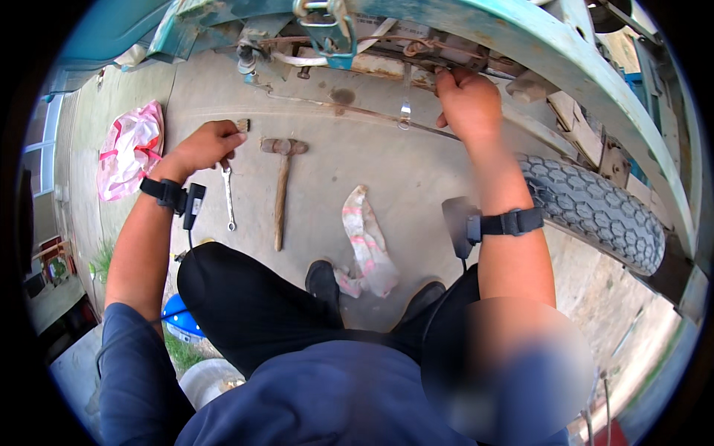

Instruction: The person walks across a cluttered yard, picks up a cloth, and approaches a three-wheeled vehicle. They wipe a wrench with the cloth and then use the wrench to tighten bolts on the vehicle's undercarriage.

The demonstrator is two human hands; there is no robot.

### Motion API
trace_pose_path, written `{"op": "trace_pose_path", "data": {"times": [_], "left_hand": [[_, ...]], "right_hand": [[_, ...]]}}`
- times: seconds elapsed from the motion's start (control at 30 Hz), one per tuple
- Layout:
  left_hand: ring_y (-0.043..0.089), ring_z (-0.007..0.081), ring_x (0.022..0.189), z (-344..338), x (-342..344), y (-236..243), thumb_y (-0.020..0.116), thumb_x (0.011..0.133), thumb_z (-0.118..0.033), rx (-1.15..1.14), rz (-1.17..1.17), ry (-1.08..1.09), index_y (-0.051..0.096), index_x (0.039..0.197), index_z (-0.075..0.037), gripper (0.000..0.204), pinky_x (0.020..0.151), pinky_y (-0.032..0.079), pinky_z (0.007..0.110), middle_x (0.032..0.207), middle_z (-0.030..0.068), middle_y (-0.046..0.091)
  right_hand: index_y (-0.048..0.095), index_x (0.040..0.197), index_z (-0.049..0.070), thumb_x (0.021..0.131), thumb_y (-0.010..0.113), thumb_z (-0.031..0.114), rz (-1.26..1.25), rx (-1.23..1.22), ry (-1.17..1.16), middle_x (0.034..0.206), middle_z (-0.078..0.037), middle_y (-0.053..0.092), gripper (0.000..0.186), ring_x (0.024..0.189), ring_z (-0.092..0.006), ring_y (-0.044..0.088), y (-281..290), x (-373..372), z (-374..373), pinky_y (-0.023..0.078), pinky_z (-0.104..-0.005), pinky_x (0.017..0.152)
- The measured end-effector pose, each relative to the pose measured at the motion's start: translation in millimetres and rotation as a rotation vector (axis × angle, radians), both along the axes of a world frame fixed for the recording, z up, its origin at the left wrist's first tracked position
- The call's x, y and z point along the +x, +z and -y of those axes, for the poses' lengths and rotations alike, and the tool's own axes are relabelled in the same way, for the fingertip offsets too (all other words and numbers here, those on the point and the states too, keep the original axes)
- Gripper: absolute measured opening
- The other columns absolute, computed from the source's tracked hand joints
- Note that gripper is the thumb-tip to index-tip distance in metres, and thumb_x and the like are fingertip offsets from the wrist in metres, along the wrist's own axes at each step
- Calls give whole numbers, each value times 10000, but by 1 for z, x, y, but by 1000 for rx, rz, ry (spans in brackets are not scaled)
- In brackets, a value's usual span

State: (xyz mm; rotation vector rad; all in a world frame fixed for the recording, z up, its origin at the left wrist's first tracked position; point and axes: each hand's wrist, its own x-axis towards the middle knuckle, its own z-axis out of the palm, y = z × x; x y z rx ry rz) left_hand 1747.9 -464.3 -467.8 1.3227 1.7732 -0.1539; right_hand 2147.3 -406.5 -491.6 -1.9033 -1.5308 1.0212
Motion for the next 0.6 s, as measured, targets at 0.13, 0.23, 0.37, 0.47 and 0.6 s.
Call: {"op": "trace_pose_path", "data": {"times": [0.13, 0.23, 0.37, 0.47, 0.6], "left_hand": [[661, 167, 632, 10, -55, -1, 574, 945, -382, -6, -99, 47, 610, 1048, 0, 397, 545, 494, 301, 807, 98, 655], [659, 165, 622, 28, -87, -10, 575, 947, -376, -8, -147, 98, 603, 1035, -1, 387, 543, 490, 300, 794, 91, 653], [660, 183, 590, 73, -118, -50, 603, 933, -307, -19, -142, 121, 615, 1004, 18, 333, 549, 503, 331, 742, 105, 654], [668, 215, 586, 113, -112, -89, 609, 915, -279, -53, -116, 126, 635, 1017, 14, 311, 600, 523, 358, 747, 136, 678], [696, 282, 655, 167, -84, -138, 614, 899, -295, -72, -51, 107, 661, 1008, -13, 306, 700, 536, 401, 809, 188, 702]], "right_hand": [[653, 819, 13, 923, 560, 382, -55, -5, -29, 683, -67, 636, 394, 467, -171, 631, -4, 1, 1, 472, -306, 518], [633, 828, 19, 929, 585, 405, -74, -7, -27, 693, -36, 600, 402, 441, -151, 603, -9, 4, -1, 419, -264, 421], [622, 819, 34, 940, 577, 413, -146, -32, -65, 573, -5, 510, 401, 434, -136, 587, -8, 0, 1, 388, -249, 410], [647, 846, 22, 920, 586, 379, -83, -61, -79, 679, -50, 616, 370, 460, -152, 604, -2, -1, 1, 446, -301, 492], [659, 857, 33, 916, 621, 381, -63, 11, -106, 606, -25, 577, 355, 471, -136, 597, -15, 12, -3, 431, -302, 483]]}}
